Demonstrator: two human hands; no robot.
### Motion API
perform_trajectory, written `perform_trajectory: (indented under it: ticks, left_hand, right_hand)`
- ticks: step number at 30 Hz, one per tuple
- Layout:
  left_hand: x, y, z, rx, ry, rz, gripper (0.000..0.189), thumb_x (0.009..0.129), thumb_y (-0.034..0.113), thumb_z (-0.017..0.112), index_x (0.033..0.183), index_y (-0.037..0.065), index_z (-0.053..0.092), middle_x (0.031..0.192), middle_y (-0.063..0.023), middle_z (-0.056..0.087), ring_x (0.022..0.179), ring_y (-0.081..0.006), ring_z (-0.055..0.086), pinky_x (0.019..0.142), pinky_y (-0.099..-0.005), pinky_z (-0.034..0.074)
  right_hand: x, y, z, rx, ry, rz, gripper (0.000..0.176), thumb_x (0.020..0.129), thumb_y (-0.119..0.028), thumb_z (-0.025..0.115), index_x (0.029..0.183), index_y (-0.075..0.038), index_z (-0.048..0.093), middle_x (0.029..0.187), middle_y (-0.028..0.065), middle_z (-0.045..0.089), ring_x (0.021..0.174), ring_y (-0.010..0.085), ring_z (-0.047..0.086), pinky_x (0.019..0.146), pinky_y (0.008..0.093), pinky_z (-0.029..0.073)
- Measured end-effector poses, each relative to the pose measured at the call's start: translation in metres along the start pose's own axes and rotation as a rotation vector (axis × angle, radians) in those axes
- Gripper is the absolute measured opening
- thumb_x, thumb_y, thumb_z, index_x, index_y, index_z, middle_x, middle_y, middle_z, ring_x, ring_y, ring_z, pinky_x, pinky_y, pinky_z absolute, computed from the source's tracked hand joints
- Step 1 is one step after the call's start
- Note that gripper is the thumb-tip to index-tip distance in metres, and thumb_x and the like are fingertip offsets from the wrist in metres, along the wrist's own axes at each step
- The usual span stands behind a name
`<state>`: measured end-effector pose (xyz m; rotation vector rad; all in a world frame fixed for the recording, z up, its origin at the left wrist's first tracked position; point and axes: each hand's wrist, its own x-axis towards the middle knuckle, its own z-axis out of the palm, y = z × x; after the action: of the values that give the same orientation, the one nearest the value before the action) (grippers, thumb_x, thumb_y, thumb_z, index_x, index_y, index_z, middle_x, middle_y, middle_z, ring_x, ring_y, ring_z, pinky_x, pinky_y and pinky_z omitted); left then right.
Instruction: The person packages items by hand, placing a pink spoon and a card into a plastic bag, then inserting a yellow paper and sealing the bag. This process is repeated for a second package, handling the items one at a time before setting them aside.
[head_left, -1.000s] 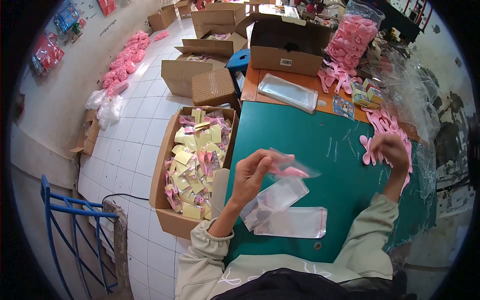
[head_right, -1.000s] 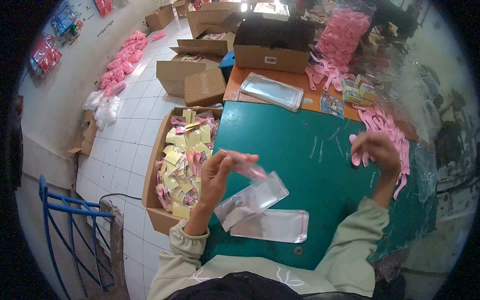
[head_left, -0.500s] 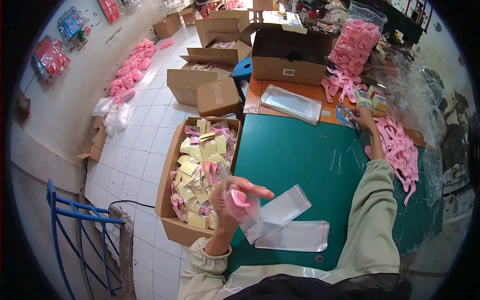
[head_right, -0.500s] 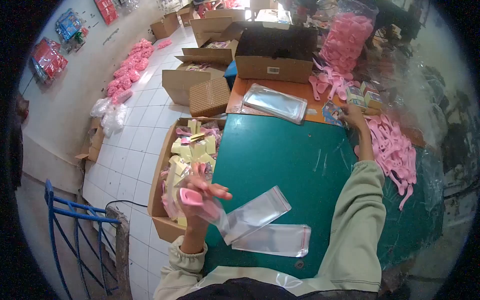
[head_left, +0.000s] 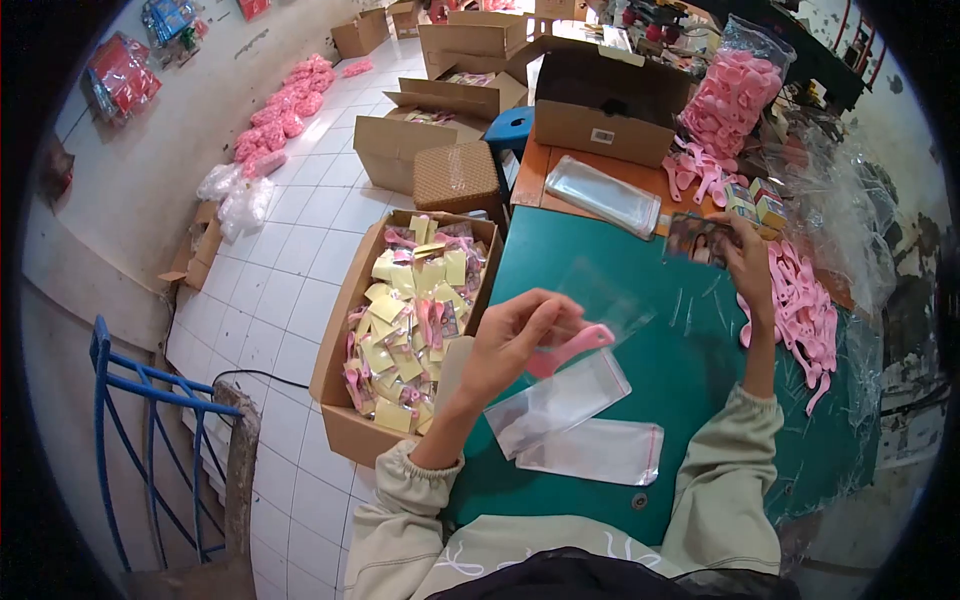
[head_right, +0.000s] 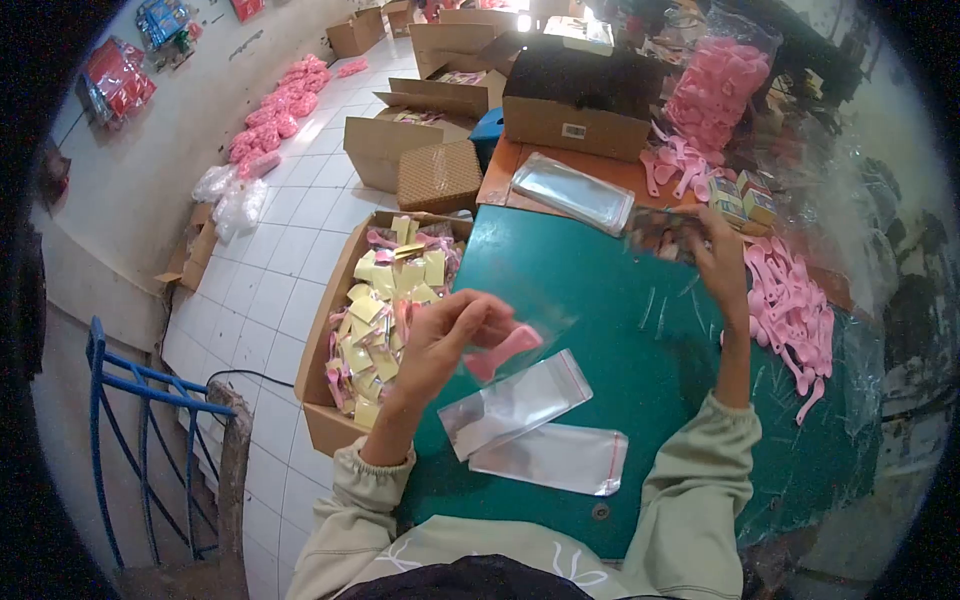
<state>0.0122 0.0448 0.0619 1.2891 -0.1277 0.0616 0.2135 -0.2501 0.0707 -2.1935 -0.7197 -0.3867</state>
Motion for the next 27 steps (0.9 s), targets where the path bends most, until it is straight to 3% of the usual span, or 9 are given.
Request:
perform_trajectory:
  ticks: [1, 4, 5, 11, 17, 20, 23, 26, 27]
  left_hand:
    - [0.002, -0.001, 0.001, 0.082, -0.009, 0.004, 0.027, 0.097, 0.018, 0.044, 0.101, -0.004, 0.058, 0.092, -0.0100, 0.066, 0.085, -0.0128, 0.064, 0.076, -0.0238, 0.051]
    - [0.009, -0.015, -0.003, 0.222, -0.108, 0.014, 0.027, 0.097, 0.021, 0.045, 0.102, -0.001, 0.059, 0.092, -0.0076, 0.066, 0.085, -0.0100, 0.062, 0.074, -0.0243, 0.052]
    - [0.008, -0.012, 0.001, 0.150, -0.103, -0.060, 0.028, 0.097, 0.022, 0.045, 0.102, -0.002, 0.059, 0.093, -0.0074, 0.066, 0.084, -0.0099, 0.062, 0.074, -0.0238, 0.052]
    - [0.007, -0.015, 0.013, 0.288, -0.119, -0.036, 0.026, 0.094, 0.019, 0.050, 0.098, -0.003, 0.063, 0.084, -0.0073, 0.067, 0.076, -0.0103, 0.064, 0.067, -0.0246, 0.052]
    - [0.002, -0.011, 0.024, 0.388, -0.187, -0.058, 0.027, 0.094, 0.020, 0.050, 0.101, -0.004, 0.062, 0.084, -0.0022, 0.063, 0.073, -0.0049, 0.056, 0.066, -0.0209, 0.047]
    - [0.000, -0.012, 0.020, 0.433, -0.207, -0.059, 0.026, 0.094, 0.019, 0.052, 0.099, -0.004, 0.062, 0.081, -0.0016, 0.062, 0.071, -0.0043, 0.052, 0.063, -0.0211, 0.046]
    - [0.002, -0.017, 0.013, 0.457, -0.272, -0.001, 0.026, 0.094, 0.020, 0.052, 0.100, -0.003, 0.062, 0.081, -0.0026, 0.062, 0.073, -0.0045, 0.053, 0.063, -0.0218, 0.046]
    - [0.003, -0.028, 0.017, 0.384, -0.269, 0.095, 0.026, 0.093, 0.021, 0.054, 0.106, -0.001, 0.058, 0.078, -0.0045, 0.064, 0.073, -0.0062, 0.056, 0.061, -0.0232, 0.046]
    - [0.002, -0.030, 0.020, 0.346, -0.253, 0.127, 0.027, 0.092, 0.022, 0.054, 0.109, 0.000, 0.056, 0.076, -0.0052, 0.064, 0.072, -0.0070, 0.057, 0.061, -0.0237, 0.046]
  right_hand:
    - [-0.009, -0.043, -0.001, 0.233, -0.093, 0.102, 0.020, 0.085, 0.000, 0.056, 0.105, -0.003, 0.057, 0.092, 0.0046, 0.061, 0.082, 0.0134, 0.059, 0.071, 0.0281, 0.047]
    - [-0.037, -0.121, 0.000, 0.490, -0.018, 0.137, 0.019, 0.083, 0.000, 0.060, 0.101, -0.004, 0.060, 0.095, 0.0020, 0.063, 0.086, 0.0084, 0.060, 0.066, 0.0246, 0.048]
    - [-0.041, -0.129, -0.002, 0.414, -0.044, 0.080, 0.019, 0.082, 0.000, 0.061, 0.100, -0.005, 0.060, 0.094, 0.0025, 0.063, 0.085, 0.0089, 0.060, 0.064, 0.0245, 0.048]
    - [-0.055, -0.152, -0.003, 0.080, -0.202, -0.142, 0.017, 0.077, 0.000, 0.065, 0.093, -0.006, 0.061, 0.088, 0.0024, 0.064, 0.076, 0.0123, 0.060, 0.053, 0.0238, 0.042]
    - [-0.057, -0.152, 0.001, 0.065, -0.421, -0.052, 0.015, 0.075, 0.004, 0.064, 0.085, -0.003, 0.055, 0.079, 0.0017, 0.058, 0.074, 0.0098, 0.058, 0.059, 0.0237, 0.048]
    - [-0.057, -0.147, 0.005, 0.156, -0.360, -0.022, 0.017, 0.074, 0.000, 0.067, 0.080, -0.001, 0.052, 0.076, 0.0064, 0.056, 0.069, 0.0116, 0.056, 0.057, 0.0248, 0.046]
    - [-0.056, -0.146, 0.008, 0.192, -0.438, 0.012, 0.020, 0.071, 0.003, 0.066, 0.080, -0.001, 0.049, 0.073, 0.0008, 0.052, 0.069, 0.0072, 0.054, 0.059, 0.0224, 0.047]
    - [-0.056, -0.144, 0.019, 0.123, -0.636, 0.018, 0.026, 0.071, -0.009, 0.073, 0.079, -0.001, 0.051, 0.071, 0.0069, 0.052, 0.066, 0.0113, 0.054, 0.055, 0.0269, 0.045]
    - [-0.054, -0.148, 0.021, -0.047, -0.702, -0.002, 0.027, 0.071, -0.012, 0.074, 0.078, 0.000, 0.050, 0.070, 0.0098, 0.054, 0.064, 0.0162, 0.055, 0.057, 0.0296, 0.045]
